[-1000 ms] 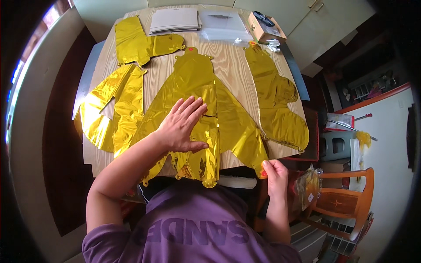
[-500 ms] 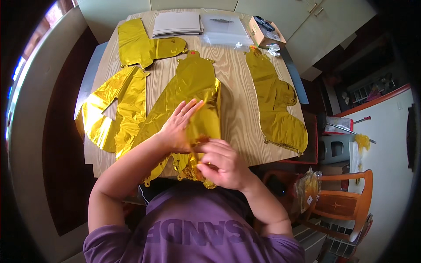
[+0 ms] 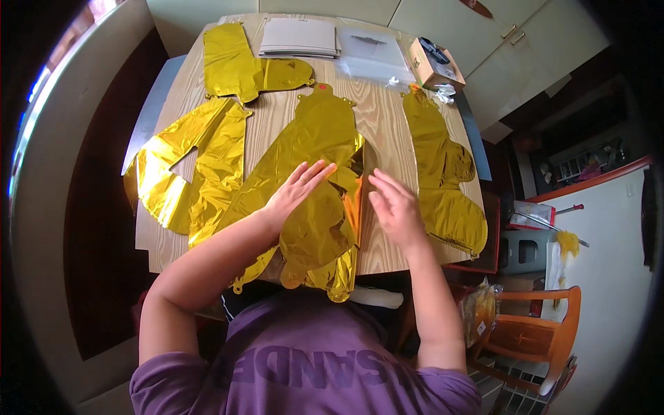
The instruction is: Folding a gold-colored foil balloon on a wooden table.
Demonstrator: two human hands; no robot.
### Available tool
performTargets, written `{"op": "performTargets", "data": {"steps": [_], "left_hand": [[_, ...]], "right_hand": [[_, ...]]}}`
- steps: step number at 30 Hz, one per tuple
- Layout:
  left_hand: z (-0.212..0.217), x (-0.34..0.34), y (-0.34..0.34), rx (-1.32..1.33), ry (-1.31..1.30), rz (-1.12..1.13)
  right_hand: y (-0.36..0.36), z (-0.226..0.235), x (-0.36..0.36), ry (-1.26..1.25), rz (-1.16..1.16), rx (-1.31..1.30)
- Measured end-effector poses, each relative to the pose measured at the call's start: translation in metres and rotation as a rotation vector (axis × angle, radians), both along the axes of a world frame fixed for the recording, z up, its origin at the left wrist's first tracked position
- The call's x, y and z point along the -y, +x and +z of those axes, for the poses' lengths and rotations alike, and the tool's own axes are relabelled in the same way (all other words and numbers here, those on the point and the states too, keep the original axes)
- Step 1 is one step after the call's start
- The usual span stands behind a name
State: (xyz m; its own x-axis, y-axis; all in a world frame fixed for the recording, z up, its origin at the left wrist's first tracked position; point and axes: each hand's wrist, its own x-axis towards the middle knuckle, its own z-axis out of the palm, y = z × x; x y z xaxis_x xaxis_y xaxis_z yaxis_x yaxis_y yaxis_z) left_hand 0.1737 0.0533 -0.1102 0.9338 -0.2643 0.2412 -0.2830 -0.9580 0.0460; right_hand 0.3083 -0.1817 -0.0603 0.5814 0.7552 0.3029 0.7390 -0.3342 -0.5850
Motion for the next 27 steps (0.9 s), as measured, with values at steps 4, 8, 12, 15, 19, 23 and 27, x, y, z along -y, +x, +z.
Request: {"op": "performTargets", "data": {"steps": [4, 8, 12, 15, 19, 23, 27], "left_hand": [[-0.01, -0.004, 0.0, 0.024, 0.106, 0.015], [-0.008, -0.002, 0.002, -0.032, 0.102, 0.021], [-0.011, -0.004, 0.001, -0.011, 0.059, 0.001], [-0.01, -0.005, 0.002, 0.042, -0.081, -0.029], [0.02, -0.007, -0.005, -0.067, -0.43, -0.11], [0.042, -0.021, -0.011, -0.027, 0.042, -0.004], [0.056, -0.028, -0.022, 0.038, -0.245, 0.132]], "right_hand": [[-0.006, -0.02, -0.017, -0.251, 0.092, 0.322], [-0.008, -0.022, -0.021, -0.271, 0.131, 0.266], [-0.008, -0.021, -0.021, -0.301, 0.147, 0.242], [-0.006, -0.021, -0.022, -0.303, 0.148, 0.284], [-0.006, -0.021, -0.021, -0.333, 0.155, 0.269], [-0.008, -0.017, -0.022, -0.374, 0.153, 0.252], [-0.007, -0.017, -0.02, -0.347, 0.16, 0.265]]}}
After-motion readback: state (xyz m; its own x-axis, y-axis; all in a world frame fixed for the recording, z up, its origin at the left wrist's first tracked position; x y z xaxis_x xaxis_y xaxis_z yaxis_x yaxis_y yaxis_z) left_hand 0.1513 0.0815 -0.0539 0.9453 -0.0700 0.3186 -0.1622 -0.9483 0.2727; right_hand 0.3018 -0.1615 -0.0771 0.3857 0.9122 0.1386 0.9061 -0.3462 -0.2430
